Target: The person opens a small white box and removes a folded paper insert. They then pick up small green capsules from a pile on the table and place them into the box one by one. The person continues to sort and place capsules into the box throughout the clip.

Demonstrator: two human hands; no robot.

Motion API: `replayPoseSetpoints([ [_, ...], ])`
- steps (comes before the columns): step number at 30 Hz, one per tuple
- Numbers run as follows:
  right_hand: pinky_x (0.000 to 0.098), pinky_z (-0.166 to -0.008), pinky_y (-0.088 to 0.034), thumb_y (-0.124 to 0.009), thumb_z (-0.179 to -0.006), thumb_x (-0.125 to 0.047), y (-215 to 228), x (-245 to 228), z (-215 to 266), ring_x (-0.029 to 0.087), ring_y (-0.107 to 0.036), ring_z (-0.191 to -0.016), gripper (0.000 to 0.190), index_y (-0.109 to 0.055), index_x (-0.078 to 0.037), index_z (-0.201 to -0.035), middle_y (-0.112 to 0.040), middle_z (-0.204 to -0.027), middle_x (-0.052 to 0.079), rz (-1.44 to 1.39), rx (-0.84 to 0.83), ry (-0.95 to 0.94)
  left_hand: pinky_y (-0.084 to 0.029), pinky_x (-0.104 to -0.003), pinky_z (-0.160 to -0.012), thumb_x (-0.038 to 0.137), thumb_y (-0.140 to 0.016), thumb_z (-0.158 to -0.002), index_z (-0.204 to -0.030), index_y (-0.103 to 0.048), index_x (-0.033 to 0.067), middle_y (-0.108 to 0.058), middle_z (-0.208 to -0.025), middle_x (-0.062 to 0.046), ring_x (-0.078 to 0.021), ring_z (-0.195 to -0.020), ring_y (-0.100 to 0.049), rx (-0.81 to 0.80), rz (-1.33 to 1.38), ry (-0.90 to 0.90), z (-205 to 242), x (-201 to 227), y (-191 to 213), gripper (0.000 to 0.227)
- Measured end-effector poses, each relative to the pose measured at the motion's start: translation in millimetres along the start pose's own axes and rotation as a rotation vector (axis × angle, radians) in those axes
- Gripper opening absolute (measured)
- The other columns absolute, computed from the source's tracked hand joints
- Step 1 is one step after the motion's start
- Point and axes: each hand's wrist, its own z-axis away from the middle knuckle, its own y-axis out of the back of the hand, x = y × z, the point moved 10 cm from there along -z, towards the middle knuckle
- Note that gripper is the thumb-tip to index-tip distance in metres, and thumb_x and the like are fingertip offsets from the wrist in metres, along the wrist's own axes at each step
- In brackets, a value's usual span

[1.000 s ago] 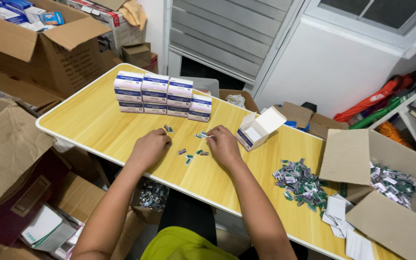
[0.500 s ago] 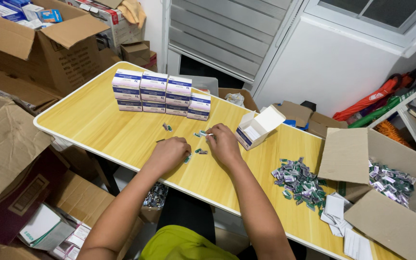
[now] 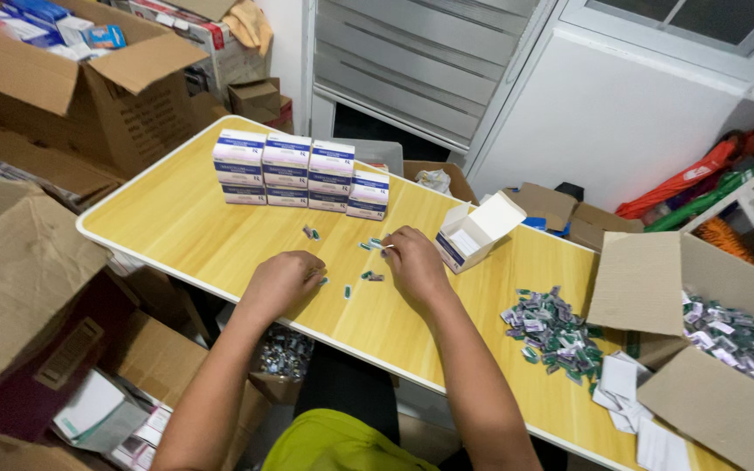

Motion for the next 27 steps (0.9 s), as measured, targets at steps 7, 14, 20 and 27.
replayPoseSetpoints([
  [7,0.0428,-0.09,-0.051,-0.068,-0.09,-0.008,-7.8,12.5,-1.7,0.034,-0.064,-0.104,0.014,-0.075,-0.001,-0.099,-0.07,-0.105,0.014,-0.011,0.009,-0.007,-0.058,-0.043,-0.079,0.024,-0.076,-0.084,-0.103,-0.079,0.0109,-0.076,-0.102,-0.01,-0.0304,-0.09,-0.073,0.097,-0.037,0.133,-8.1,-29.9,35.0,0.023],
  [14,0.0432,-0.089,-0.052,-0.07,-0.087,-0.008,-12.8,21.4,-7.8,0.034,-0.065,-0.102,0.013,-0.076,-0.001,-0.096,-0.07,-0.103,0.014,0.009,0.025,0.021,-0.057,-0.044,-0.076,0.026,-0.076,-0.081,-0.089,-0.08,0.0152,-0.074,-0.094,-0.005,-0.0286,-0.089,-0.071,0.041,-0.177,0.106,-17.7,-28.1,8.1,0.014],
  [20,0.0433,-0.089,-0.052,-0.07,-0.086,-0.008,-8.8,19.4,-9.6,0.035,-0.065,-0.102,0.013,-0.076,-0.002,-0.096,-0.07,-0.103,0.014,0.023,0.038,0.032,-0.057,-0.045,-0.074,0.019,-0.071,-0.081,-0.084,-0.08,0.0173,-0.074,-0.09,-0.006,-0.0299,-0.086,-0.071,0.099,-0.184,0.151,-29.8,-59.3,5.8,0.01],
  [27,0.0439,-0.089,-0.052,-0.069,-0.088,-0.009,-8.9,13.1,-1.7,0.035,-0.065,-0.102,0.013,-0.076,-0.001,-0.095,-0.07,-0.101,0.015,0.025,0.02,0.013,-0.057,-0.045,-0.077,0.025,-0.074,-0.082,-0.086,-0.08,0.014,-0.073,-0.093,-0.008,-0.0309,-0.089,-0.07,0.117,-0.198,0.133,-28.0,-56.3,16.3,0.013],
])
